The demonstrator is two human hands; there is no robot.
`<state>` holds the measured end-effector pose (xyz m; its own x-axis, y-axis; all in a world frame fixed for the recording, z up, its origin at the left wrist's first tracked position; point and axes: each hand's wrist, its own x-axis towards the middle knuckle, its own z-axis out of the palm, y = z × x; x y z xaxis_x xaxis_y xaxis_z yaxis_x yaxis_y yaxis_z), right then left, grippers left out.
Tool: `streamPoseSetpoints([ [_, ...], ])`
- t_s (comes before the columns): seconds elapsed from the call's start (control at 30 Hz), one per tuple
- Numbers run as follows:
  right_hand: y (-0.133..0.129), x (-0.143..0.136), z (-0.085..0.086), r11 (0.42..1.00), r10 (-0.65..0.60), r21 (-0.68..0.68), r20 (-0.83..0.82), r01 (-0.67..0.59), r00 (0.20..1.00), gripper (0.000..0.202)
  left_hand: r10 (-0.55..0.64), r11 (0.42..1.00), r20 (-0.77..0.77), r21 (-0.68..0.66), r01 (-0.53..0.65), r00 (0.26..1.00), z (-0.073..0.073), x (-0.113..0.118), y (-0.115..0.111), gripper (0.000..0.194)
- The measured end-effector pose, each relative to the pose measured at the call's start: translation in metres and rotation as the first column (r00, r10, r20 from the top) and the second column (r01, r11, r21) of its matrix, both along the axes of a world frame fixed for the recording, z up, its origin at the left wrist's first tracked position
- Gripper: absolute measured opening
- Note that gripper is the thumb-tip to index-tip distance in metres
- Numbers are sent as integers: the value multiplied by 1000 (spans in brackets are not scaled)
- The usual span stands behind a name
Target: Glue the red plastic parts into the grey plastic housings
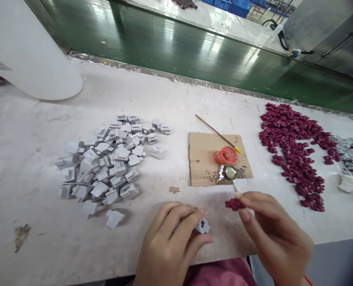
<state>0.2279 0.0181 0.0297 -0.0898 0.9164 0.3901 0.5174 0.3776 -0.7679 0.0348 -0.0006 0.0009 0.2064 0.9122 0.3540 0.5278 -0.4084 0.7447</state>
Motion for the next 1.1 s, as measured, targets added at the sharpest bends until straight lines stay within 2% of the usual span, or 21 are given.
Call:
streamPoseSetpoints([
  [0.13,-11,-14,-2,988,154,9,4,-154,988,32,19,1000,26,-15,-19,999,2,1,2,22],
  [0.33,-11,-24,-4,987,159,10,16,-159,987,33,0,998,35,-64,2,999,2,1,0,22],
  [0.53,-7,-26,-1,979,205,7,50,-205,978,33,25,998,63,-56,-22,998,2,3,0,18],
  [0.7,-6,-24,3,965,264,-30,125,-262,956,31,20,998,66,-56,-17,998,2,4,1,17],
  [0.9,-9,-17,-4,943,333,-39,109,-330,937,28,23,999,60,-42,-20,998,2,4,-1,12],
  [1.0,-10,-16,-6,932,362,-30,97,-361,927,28,-6,999,15,-44,7,1000,0,3,-2,16],
  [1.1,-16,-11,-6,938,347,-32,110,-346,931,39,-92,995,-27,-40,91,995,-1,-8,-2,20],
])
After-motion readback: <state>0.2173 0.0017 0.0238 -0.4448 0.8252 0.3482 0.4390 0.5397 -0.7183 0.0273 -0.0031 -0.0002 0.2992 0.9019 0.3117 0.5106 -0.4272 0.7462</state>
